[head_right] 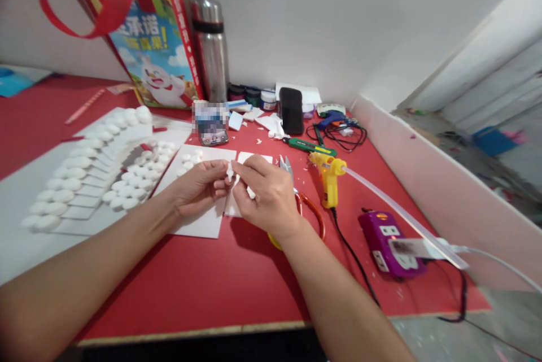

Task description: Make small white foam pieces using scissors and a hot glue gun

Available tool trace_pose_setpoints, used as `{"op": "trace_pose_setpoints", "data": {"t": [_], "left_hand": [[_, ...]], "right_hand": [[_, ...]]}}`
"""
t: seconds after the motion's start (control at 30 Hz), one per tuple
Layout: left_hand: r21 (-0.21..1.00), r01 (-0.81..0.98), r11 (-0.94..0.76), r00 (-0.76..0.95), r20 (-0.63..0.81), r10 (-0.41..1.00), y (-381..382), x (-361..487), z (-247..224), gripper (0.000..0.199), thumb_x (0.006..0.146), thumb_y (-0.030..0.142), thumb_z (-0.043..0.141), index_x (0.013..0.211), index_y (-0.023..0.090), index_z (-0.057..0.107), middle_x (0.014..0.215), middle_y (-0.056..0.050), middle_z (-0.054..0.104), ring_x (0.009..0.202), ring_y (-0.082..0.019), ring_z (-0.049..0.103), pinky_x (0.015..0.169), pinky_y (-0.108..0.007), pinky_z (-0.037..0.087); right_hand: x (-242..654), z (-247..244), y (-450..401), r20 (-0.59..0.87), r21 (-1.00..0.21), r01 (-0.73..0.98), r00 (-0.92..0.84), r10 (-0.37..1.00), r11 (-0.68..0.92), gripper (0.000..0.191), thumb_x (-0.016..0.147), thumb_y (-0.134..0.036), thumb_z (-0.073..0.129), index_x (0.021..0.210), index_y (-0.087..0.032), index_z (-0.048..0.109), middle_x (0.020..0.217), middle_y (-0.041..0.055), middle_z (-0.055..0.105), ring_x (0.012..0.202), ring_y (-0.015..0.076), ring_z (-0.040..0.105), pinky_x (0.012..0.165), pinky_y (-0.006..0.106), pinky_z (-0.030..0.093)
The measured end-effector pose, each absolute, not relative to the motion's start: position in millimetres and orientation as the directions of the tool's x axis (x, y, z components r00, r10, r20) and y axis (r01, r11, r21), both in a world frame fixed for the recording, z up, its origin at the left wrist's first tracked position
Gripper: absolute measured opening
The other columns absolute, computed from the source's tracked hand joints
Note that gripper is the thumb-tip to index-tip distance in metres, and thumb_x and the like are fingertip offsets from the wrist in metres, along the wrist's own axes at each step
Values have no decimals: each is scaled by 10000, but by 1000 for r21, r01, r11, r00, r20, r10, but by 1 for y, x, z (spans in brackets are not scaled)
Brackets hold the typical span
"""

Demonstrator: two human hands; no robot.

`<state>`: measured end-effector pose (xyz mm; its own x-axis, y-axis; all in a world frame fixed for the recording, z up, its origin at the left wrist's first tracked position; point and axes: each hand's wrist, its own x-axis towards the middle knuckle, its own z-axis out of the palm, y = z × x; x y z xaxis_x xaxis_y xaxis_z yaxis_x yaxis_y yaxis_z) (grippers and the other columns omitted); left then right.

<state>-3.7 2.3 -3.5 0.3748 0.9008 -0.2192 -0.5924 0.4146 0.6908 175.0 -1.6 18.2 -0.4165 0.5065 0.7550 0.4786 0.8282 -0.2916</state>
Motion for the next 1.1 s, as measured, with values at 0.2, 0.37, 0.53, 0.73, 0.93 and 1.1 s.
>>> {"op": "trace_pose_setpoints", "data": {"t": [0.2, 0.37, 0.53, 0.73, 0.93, 1.1], "left_hand": [[739, -526, 421, 410, -213, 887, 3, -5, -5, 389, 688, 358, 957, 728, 94, 674, 621, -9, 639, 498, -31, 516, 491, -137, 444], [808, -454, 375, 385, -202, 900, 2, -5, -1, 410, 678, 397, 956, 751, 99, 685, 617, -14, 655, 502, -43, 534, 507, -149, 447], [864, -387, 321, 334, -193, 923, 1, -4, 4, 437, 629, 411, 975, 728, 88, 699, 621, -33, 669, 508, -54, 530, 518, -172, 456], [864, -449, 227, 262, -116, 958, 6, -5, 4, 336, 674, 339, 953, 759, 100, 733, 680, -34, 707, 527, -57, 565, 561, -187, 489], [870, -461, 175, 240, -68, 968, 6, -5, 4, 277, 710, 294, 930, 864, 112, 790, 762, -32, 725, 608, -79, 629, 647, -222, 550], [887, -436, 151, 226, -54, 973, 5, -3, 2, 286, 706, 302, 932, 904, 133, 814, 803, -42, 743, 626, -93, 649, 665, -246, 565]], "right_hand": [[180, 24, -1, 694, -184, 547, -516, 502, 817, 258, 906, -143, 540, 1006, -152, 778, 884, 94, 727, 698, 180, 656, 616, 309, 531], [181, 24, -2, 707, -234, 534, -480, 520, 812, 256, 890, -125, 537, 968, -164, 778, 864, 78, 722, 684, 163, 655, 604, 286, 522], [179, 23, -2, 716, -316, 488, -441, 542, 814, 248, 863, -93, 553, 898, -160, 789, 828, 73, 709, 679, 158, 653, 597, 283, 510], [174, 23, 1, 553, -744, 244, -298, 778, 622, 293, 865, -117, 566, 958, -213, 827, 787, 18, 635, 613, 103, 545, 536, 252, 415], [172, 21, 7, 185, -969, -195, -146, 972, 155, 254, 829, -194, 685, 1052, -209, 805, 615, -64, 472, 458, 44, 321, 439, 221, 226], [169, 26, 9, -65, -939, -323, -181, 981, -121, 213, 751, -292, 831, 777, -175, 656, 598, -68, 516, 416, 12, 303, 411, 198, 147]]}}
